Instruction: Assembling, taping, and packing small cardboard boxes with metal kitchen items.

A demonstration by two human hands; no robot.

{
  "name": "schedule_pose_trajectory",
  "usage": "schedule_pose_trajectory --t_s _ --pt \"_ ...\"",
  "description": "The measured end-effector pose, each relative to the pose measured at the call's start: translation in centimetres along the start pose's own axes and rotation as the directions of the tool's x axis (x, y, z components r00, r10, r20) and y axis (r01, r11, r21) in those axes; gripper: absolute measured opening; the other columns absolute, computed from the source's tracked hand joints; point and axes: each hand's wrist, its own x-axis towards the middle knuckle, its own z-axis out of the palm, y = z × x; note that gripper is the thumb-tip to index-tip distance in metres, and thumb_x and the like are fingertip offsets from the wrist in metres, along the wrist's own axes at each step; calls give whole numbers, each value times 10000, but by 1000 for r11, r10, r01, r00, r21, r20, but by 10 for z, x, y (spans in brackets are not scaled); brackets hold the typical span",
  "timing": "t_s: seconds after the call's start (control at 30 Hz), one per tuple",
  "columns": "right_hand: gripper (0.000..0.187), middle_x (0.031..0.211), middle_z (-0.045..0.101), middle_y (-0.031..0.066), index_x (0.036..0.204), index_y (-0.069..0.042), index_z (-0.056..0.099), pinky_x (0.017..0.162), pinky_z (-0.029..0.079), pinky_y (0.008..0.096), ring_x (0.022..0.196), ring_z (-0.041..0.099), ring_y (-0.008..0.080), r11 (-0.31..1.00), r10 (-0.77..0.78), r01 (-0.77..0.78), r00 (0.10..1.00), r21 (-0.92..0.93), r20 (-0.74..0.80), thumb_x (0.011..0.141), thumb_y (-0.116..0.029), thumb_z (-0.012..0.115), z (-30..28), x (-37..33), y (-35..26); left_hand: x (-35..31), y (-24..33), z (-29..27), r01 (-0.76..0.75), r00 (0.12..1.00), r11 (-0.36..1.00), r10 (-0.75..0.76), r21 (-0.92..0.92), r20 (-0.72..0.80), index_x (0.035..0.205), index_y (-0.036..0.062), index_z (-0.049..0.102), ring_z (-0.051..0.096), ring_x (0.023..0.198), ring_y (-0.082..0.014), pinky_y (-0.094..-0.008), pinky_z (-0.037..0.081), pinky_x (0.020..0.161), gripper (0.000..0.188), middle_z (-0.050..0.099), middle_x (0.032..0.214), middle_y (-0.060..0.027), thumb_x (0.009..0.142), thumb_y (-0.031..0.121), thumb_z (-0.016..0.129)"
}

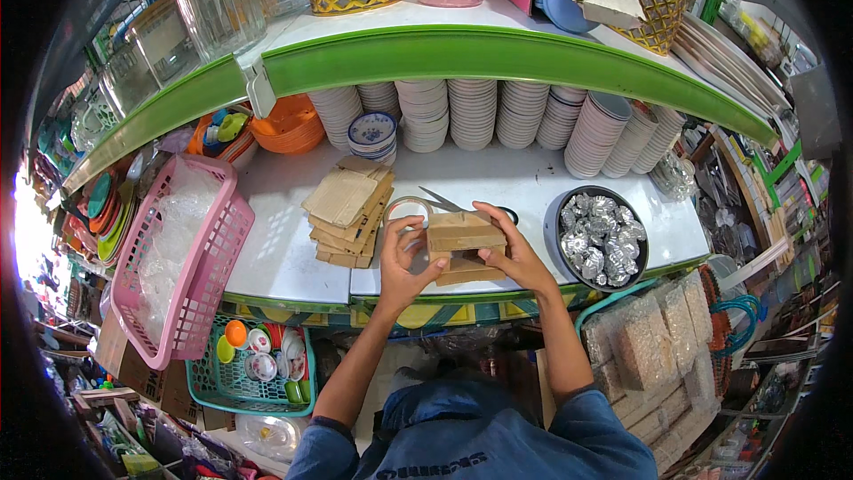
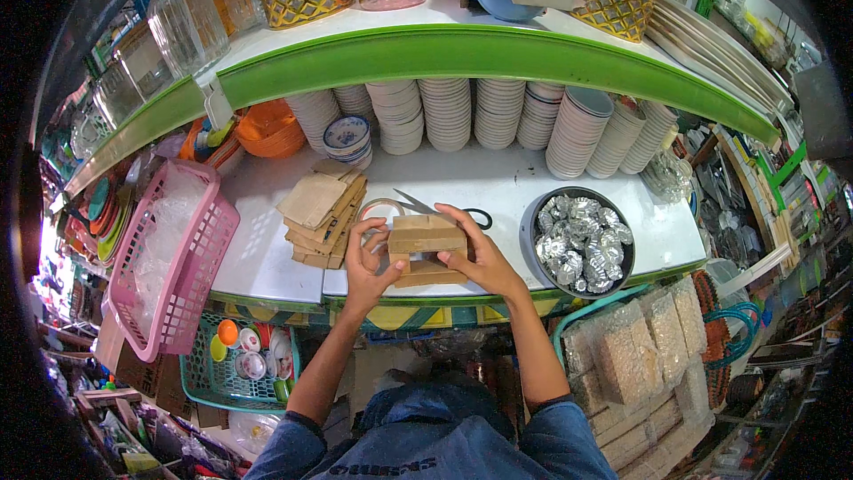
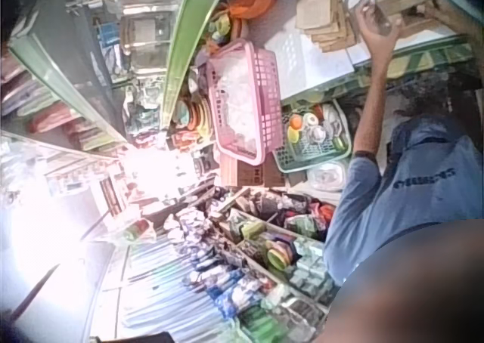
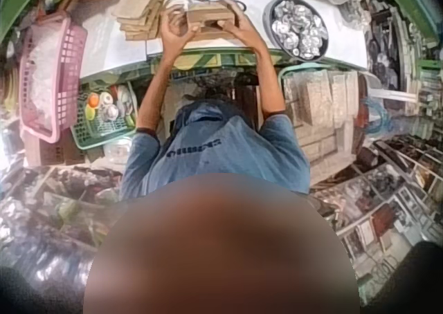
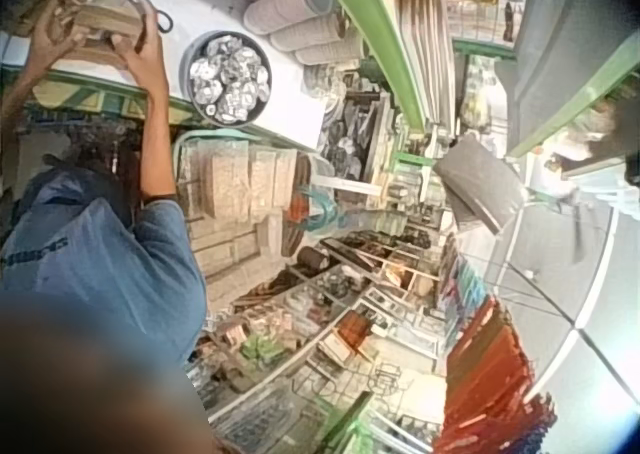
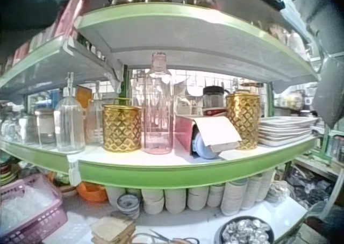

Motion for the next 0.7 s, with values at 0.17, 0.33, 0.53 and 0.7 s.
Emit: schedule_pose_trajectory --t_s 0.17,0.33,0.53,0.7 --pt "673 1358 475 85 1450 -96 394 1033 370 317 1243 454 189 998 -58 57 998 30 4 849 -128 697 0 4 9 0 1 1 -2 1000 999 3 -37 14 1321 53 380 540 1163 -221 -338 475 953 673 460 1247 -111 772 16 768" --pt "669 1363 471 79 1443 -102 409 1050 359 330 1248 458 199 999 -13 12 999 34 33 838 -119 693 -3 7 11 1 0 2 37 997 999 -36 -22 61 1335 64 371 554 1128 -197 -335 465 950 609 493 1241 -103 828 -26 696" --pt "598 1336 513 87 1395 -98 469 1035 382 333 1226 489 200 997 81 -78 993 -27 88 845 -137 702 -10 11 15 2 -4 3 35 997 994 -41 99 60 1352 72 414 547 1121 -184 -346 452 973 583 493 1243 -83 839 -35 669" --pt "519 1301 561 97 1325 -99 528 1017 400 337 1197 526 210 986 -12 24 997 -164 70 853 -191 723 -12 9 20 5 -1 4 60 990 979 -83 193 112 1327 59 458 534 1163 -208 -352 435 1002 514 504 1256 -97 854 -20 643"
